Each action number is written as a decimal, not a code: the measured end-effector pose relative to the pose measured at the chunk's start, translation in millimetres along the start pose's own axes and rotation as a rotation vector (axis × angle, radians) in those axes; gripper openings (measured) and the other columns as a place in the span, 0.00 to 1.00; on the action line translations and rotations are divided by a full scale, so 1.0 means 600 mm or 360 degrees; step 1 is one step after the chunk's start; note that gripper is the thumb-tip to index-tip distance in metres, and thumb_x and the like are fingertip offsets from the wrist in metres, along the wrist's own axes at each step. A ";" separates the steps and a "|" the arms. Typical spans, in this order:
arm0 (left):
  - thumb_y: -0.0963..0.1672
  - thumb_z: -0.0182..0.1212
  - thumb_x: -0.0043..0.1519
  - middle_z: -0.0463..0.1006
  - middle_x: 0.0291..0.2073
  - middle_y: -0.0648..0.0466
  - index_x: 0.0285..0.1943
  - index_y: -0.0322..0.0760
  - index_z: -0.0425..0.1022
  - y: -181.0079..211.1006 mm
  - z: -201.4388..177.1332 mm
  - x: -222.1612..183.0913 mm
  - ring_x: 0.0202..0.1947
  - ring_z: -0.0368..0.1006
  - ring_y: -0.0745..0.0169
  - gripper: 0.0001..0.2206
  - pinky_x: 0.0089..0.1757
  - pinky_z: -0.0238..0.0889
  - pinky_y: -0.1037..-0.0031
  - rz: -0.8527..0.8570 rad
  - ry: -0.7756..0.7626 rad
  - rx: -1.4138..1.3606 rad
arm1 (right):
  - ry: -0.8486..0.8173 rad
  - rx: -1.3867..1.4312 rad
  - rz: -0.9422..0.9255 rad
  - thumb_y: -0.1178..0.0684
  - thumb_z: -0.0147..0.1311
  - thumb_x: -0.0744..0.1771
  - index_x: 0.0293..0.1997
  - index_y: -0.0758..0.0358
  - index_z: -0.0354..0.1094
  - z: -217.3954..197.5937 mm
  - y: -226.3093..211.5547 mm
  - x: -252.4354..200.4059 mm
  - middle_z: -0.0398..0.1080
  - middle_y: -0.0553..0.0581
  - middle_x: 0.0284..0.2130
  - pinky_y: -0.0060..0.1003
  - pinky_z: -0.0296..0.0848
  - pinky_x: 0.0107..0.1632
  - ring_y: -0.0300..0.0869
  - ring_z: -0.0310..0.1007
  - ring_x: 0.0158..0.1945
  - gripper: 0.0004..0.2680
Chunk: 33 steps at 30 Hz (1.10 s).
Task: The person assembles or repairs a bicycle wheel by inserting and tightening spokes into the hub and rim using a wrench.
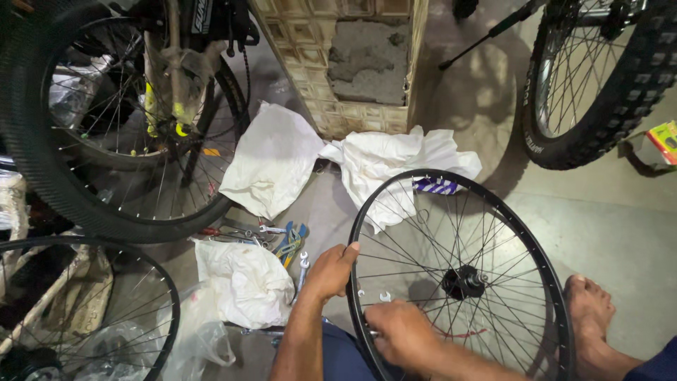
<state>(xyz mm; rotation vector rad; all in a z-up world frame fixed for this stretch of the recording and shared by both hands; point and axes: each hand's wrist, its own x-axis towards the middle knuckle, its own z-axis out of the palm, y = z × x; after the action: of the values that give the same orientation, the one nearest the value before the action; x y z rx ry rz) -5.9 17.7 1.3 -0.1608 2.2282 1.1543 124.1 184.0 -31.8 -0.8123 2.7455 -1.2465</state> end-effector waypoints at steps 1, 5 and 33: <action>0.56 0.50 0.65 0.74 0.23 0.49 0.36 0.28 0.75 -0.001 -0.003 -0.001 0.16 0.71 0.59 0.25 0.20 0.67 0.68 -0.0006 -0.0002 0.0006 | 0.0002 0.0008 0.0003 0.55 0.65 0.56 0.32 0.59 0.67 -0.009 0.012 0.004 0.73 0.53 0.27 0.42 0.72 0.39 0.48 0.77 0.33 0.09; 0.57 0.47 0.66 0.75 0.21 0.45 0.36 0.28 0.73 0.002 -0.006 0.010 0.16 0.73 0.53 0.26 0.25 0.67 0.62 0.0103 -0.0013 0.0209 | -0.1038 0.1516 0.0981 0.47 0.64 0.65 0.41 0.62 0.69 -0.048 0.080 0.026 0.73 0.51 0.30 0.37 0.71 0.35 0.39 0.74 0.35 0.10; 0.56 0.54 0.66 0.79 0.22 0.45 0.33 0.26 0.77 -0.004 0.004 0.036 0.24 0.78 0.55 0.27 0.29 0.65 0.69 0.0277 0.0214 0.0366 | -0.0502 0.0945 0.0753 0.49 0.60 0.64 0.50 0.64 0.75 -0.028 0.034 0.014 0.80 0.61 0.32 0.40 0.74 0.37 0.45 0.78 0.32 0.13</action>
<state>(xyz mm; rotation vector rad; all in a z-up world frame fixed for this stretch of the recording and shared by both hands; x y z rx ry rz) -21.3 21.7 -13.6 0.0529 2.5153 0.9900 103.6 202.8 -33.1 -0.2500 1.9784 -1.5249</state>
